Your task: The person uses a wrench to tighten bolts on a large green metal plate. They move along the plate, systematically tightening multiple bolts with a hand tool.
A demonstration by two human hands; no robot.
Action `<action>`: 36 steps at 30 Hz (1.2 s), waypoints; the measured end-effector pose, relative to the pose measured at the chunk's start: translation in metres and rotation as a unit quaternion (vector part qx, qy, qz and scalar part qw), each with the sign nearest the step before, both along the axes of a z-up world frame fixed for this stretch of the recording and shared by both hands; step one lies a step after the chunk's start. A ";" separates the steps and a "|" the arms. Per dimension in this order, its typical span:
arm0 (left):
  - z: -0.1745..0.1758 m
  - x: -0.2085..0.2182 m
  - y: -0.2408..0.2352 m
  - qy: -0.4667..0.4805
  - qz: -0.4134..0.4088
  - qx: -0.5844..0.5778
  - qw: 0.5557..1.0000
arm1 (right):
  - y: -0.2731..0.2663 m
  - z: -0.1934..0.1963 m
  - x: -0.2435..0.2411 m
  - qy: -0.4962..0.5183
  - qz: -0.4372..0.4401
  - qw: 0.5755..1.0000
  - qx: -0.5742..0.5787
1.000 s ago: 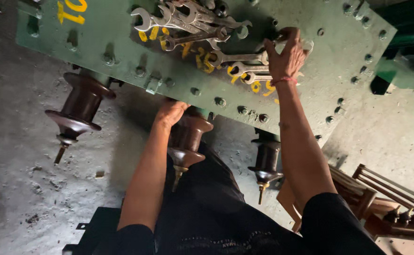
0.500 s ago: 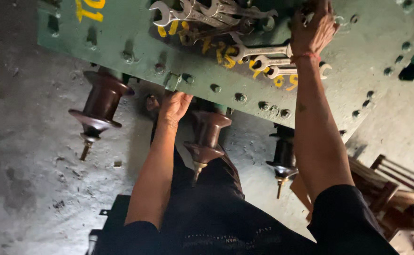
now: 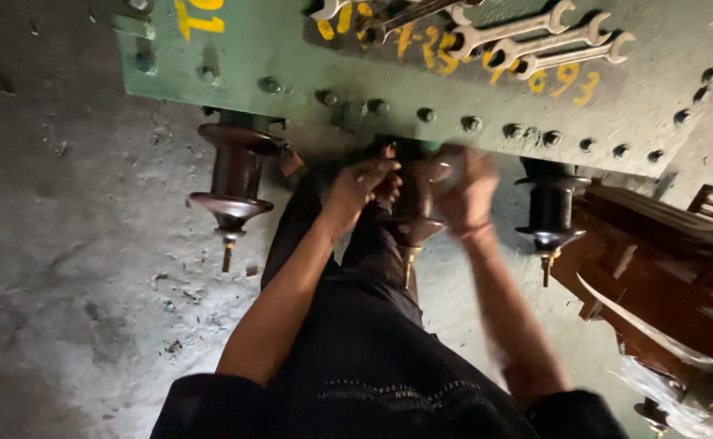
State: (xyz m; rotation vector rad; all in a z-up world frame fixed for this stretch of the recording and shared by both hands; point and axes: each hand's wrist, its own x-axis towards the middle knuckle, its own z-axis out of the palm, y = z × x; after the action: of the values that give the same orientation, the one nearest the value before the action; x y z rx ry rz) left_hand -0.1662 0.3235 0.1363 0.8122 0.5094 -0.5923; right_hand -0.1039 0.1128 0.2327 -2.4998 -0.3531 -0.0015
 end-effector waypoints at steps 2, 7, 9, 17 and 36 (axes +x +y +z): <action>0.008 -0.003 0.006 -0.108 -0.074 0.133 0.982 | 0.041 -0.001 -0.035 0.016 0.023 0.999 -0.015; -0.020 -0.005 0.016 -0.032 -0.049 0.133 0.989 | 0.083 0.010 -0.038 0.018 -0.015 1.000 -0.011; -0.044 0.006 0.016 0.048 0.081 0.034 0.995 | 0.090 0.012 -0.015 0.051 -0.061 0.995 0.056; -0.150 0.048 -0.035 0.050 0.241 -0.252 0.936 | 0.086 -0.014 0.042 -0.004 -0.234 0.972 -0.016; -0.172 0.074 -0.086 -0.122 0.020 -0.097 0.988 | 0.058 -0.021 0.054 0.014 -0.152 0.988 0.014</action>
State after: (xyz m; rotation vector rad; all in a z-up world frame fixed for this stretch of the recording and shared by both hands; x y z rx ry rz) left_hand -0.0921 0.2378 -0.0353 0.6774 0.2382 -0.4887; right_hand -0.0503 0.1705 0.2118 -2.4992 0.0415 -0.0936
